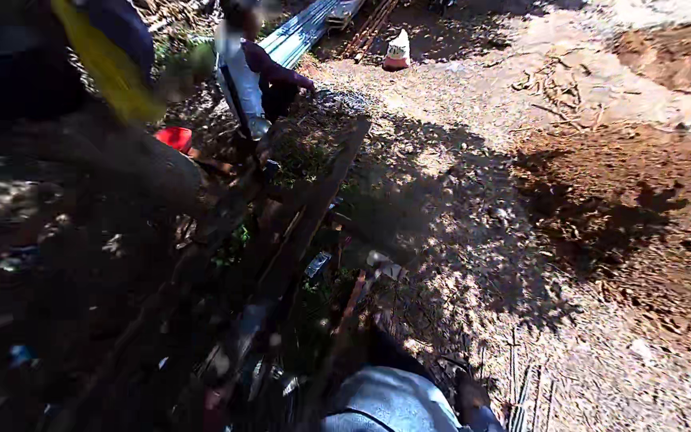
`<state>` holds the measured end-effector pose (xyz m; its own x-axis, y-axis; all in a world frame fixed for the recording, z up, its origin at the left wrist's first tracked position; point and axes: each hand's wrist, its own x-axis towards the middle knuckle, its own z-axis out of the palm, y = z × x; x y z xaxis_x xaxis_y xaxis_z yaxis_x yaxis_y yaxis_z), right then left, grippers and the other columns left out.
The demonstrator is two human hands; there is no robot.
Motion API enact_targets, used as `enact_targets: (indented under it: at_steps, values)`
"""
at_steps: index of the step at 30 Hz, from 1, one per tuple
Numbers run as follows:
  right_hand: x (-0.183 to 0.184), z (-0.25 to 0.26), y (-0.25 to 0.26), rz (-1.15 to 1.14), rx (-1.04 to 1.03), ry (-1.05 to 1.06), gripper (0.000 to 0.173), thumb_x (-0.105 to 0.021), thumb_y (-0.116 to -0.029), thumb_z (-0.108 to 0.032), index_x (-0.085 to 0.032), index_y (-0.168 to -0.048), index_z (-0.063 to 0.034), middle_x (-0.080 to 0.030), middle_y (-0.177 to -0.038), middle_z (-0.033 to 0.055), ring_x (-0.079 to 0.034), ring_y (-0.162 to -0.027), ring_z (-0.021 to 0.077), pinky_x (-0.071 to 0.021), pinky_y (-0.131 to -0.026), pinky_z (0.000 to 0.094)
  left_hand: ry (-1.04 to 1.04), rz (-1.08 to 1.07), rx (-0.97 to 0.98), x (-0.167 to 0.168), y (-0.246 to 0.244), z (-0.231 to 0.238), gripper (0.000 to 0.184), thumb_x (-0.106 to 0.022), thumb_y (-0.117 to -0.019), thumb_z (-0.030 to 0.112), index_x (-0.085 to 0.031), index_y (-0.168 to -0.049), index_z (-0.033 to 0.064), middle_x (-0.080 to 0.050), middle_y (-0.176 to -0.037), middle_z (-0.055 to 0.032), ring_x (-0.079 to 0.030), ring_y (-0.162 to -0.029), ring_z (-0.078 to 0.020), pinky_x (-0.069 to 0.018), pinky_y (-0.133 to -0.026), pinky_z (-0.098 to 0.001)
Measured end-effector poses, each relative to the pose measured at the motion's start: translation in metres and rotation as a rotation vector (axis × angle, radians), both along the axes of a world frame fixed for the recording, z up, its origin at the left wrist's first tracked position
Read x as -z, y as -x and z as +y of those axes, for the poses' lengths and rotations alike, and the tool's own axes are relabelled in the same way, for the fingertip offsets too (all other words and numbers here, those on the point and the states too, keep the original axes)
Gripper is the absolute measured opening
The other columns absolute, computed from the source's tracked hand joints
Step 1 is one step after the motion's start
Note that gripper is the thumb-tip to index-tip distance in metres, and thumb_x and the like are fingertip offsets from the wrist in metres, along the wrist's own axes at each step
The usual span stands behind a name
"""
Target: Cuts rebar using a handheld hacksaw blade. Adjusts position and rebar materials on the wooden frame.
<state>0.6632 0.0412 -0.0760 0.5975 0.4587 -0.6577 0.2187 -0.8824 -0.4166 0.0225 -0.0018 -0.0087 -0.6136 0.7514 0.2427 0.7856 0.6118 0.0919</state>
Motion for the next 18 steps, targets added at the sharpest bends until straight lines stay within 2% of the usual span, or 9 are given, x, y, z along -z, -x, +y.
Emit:
enact_targets:
  at_steps: [2, 5, 7, 9, 12, 13, 15, 16, 18]
  values:
    - [-0.035, 0.022, 0.005, -0.004, 0.159, -0.131, 0.060, -0.047, -0.1054, -0.050, -0.061, -0.129, 0.0034, -0.064, -0.116, 0.0293, -0.065, -0.095, 0.0408, -0.0529, -0.081, 0.0638, 0.057, -0.003, -0.026, -0.018, -0.005, 0.003, 0.126, -0.062, -0.0679, 0.092, -0.036, -0.158, 0.0081, -0.046, -0.148, -0.0315, -0.046, -0.134, -0.0536, -0.0356, -0.108, -0.0726]
    - [-0.082, 0.064, 0.001, -0.049, 0.195, -0.326, 0.063, -0.048, -0.1035, -0.057, -0.063, -0.118, 0.0023, -0.062, -0.094, 0.0202, -0.058, -0.074, 0.0293, -0.0513, -0.068, 0.0553, 0.121, -0.056, -0.052, -0.046, -0.013, 0.005, 0.120, -0.059, -0.0679, 0.093, -0.037, -0.160, 0.0191, -0.051, -0.145, -0.0284, -0.052, -0.129, -0.0507, -0.0417, -0.104, -0.0698]
    - [-0.110, 0.096, -0.004, -0.121, 0.153, -0.469, 0.060, -0.045, -0.1028, -0.061, -0.062, -0.106, -0.0036, -0.054, -0.077, 0.0067, -0.050, -0.060, 0.0174, -0.0487, -0.059, 0.0450, 0.122, -0.097, -0.053, -0.058, -0.015, 0.005, 0.108, -0.059, -0.0702, 0.091, -0.042, -0.156, 0.0282, -0.052, -0.143, -0.0268, -0.053, -0.127, -0.0491, -0.0441, -0.102, -0.0692]
    - [-0.137, 0.127, -0.009, -0.183, 0.143, -0.614, 0.057, -0.050, -0.1011, -0.060, -0.064, -0.110, -0.0058, -0.053, -0.076, 0.0020, -0.049, -0.059, 0.0126, -0.0488, -0.060, 0.0416, 0.130, -0.123, -0.053, -0.068, -0.017, 0.008, 0.099, -0.056, -0.0736, 0.091, -0.048, -0.152, 0.0318, -0.052, -0.144, -0.0261, -0.052, -0.129, -0.0488, -0.0431, -0.103, -0.0697]
    - [-0.167, 0.161, -0.011, -0.191, 0.058, -0.877, 0.056, -0.055, -0.1025, -0.054, -0.058, -0.135, -0.0081, -0.062, -0.091, -0.0002, -0.056, -0.068, 0.0065, -0.0544, -0.068, 0.0335, 0.127, -0.136, -0.047, -0.075, -0.021, 0.007, 0.093, -0.058, -0.0772, 0.088, -0.053, -0.149, 0.0290, -0.055, -0.140, -0.0265, -0.053, -0.128, -0.0485, -0.0432, -0.103, -0.0686]
    - [-0.176, 0.170, -0.006, -0.174, 0.005, -0.934, 0.056, -0.054, -0.1037, -0.052, -0.055, -0.139, -0.0083, -0.063, -0.093, -0.0005, -0.058, -0.070, 0.0062, -0.0553, -0.069, 0.0325, 0.135, -0.145, -0.059, -0.078, -0.022, 0.006, 0.093, -0.059, -0.0768, 0.087, -0.053, -0.149, 0.0276, -0.057, -0.139, -0.0264, -0.055, -0.126, -0.0475, -0.0450, -0.102, -0.0680]
    - [-0.202, 0.187, 0.018, -0.102, -0.137, -1.035, 0.046, -0.052, -0.1072, -0.043, -0.055, -0.132, -0.0044, -0.061, -0.080, -0.0016, -0.060, -0.061, 0.0081, -0.0568, -0.062, 0.0331, 0.133, -0.168, -0.096, -0.078, -0.021, 0.007, 0.097, -0.063, -0.0744, 0.087, -0.052, -0.149, 0.0252, -0.057, -0.138, -0.0261, -0.055, -0.126, -0.0470, -0.0458, -0.102, -0.0675]
    - [-0.217, 0.193, 0.034, -0.039, -0.215, -1.089, 0.035, -0.048, -0.1091, -0.037, -0.056, -0.121, -0.0049, -0.059, -0.072, -0.0050, -0.059, -0.056, 0.0074, -0.0553, -0.056, 0.0313, 0.135, -0.185, -0.109, -0.076, -0.020, 0.007, 0.099, -0.064, -0.0733, 0.086, -0.051, -0.149, 0.0234, -0.056, -0.138, -0.0262, -0.053, -0.128, -0.0471, -0.0441, -0.104, -0.0667]
    - [-0.230, 0.204, 0.062, 0.118, -0.328, -1.155, 0.025, -0.043, -0.1101, -0.031, -0.056, -0.105, -0.0099, -0.058, -0.064, -0.0098, -0.059, -0.052, 0.0073, -0.0542, -0.051, 0.0299, 0.127, -0.193, -0.121, -0.070, -0.019, 0.006, 0.098, -0.066, -0.0715, 0.086, -0.053, -0.146, 0.0243, -0.056, -0.135, -0.0243, -0.052, -0.128, -0.0456, -0.0434, -0.106, -0.0652]
